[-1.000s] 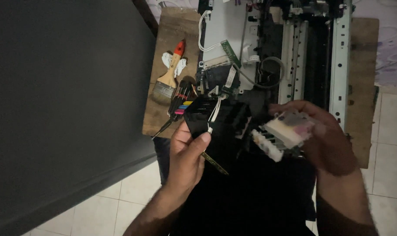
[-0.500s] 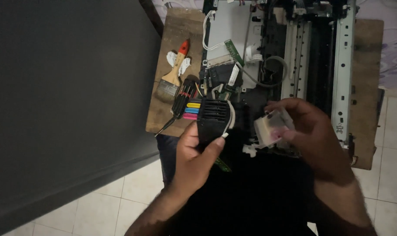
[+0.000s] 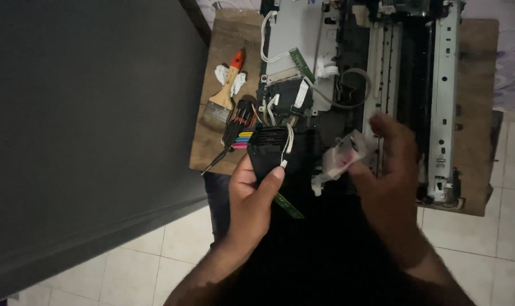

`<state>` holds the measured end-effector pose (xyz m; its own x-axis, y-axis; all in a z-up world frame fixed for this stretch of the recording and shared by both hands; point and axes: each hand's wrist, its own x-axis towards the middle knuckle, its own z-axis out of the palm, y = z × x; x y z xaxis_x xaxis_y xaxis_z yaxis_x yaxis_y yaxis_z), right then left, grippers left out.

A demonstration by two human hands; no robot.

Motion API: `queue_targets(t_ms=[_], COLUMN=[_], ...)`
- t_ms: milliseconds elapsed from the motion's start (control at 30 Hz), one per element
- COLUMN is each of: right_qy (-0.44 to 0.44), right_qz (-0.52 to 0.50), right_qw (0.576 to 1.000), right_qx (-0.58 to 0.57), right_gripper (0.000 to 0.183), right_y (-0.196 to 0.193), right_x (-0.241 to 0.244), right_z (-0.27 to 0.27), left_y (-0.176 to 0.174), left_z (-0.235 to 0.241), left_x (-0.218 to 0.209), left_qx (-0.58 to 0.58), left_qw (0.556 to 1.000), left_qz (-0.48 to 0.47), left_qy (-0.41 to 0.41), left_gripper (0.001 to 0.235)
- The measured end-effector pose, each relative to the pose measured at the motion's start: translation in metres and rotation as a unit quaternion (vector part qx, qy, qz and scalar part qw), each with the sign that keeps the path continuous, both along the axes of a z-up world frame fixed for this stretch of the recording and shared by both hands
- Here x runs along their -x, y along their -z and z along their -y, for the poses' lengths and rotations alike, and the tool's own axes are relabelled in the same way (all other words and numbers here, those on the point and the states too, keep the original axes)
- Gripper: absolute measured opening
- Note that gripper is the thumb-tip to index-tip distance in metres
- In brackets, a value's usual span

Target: The person uses a screwdriver to remove screws from a disassembled printer placed on a wooden board. They then handle a circuit board and a small white plastic component, manipulating them with their hands.

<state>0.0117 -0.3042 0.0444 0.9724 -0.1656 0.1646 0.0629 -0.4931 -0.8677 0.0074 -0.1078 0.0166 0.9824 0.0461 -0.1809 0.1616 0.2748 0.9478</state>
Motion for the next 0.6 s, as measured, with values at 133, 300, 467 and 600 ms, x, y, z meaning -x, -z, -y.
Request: queue_targets(t_ms=[133,300,467,600], right_qy=[0.058,-0.014,-0.086,-0.124], right_qz=[0.042,0.195,0.029,0.106], right_qw=[0.994,0.976,0.975,0.973], right_qx=[-0.087,0.093,0.204,0.162], right_gripper=[0.069,0.045,0.045,0.033], right_y=[0.003,0.026,0.054,0.071], right_x=[0.013,0.042,0.052,0.052], right_z=[-0.003,0.008,-0.002,-0.001], left_y=[-0.001,-0.002,-0.01,-0.016], left_z=[0.001,0.002,0.005,0.0], left_x=[0.001,-0.001,0.0,0.011], left_qx=[0.0,0.007,-0.026,-0.021], left_qw=[1.0,1.0,1.0,0.999], left_qz=[-0.007,0.009,-0.012,-0.049], left_qy=[-0.016,-0.007,-0.002,0.005], left_gripper=[0.036,0.04,0.034,0.034])
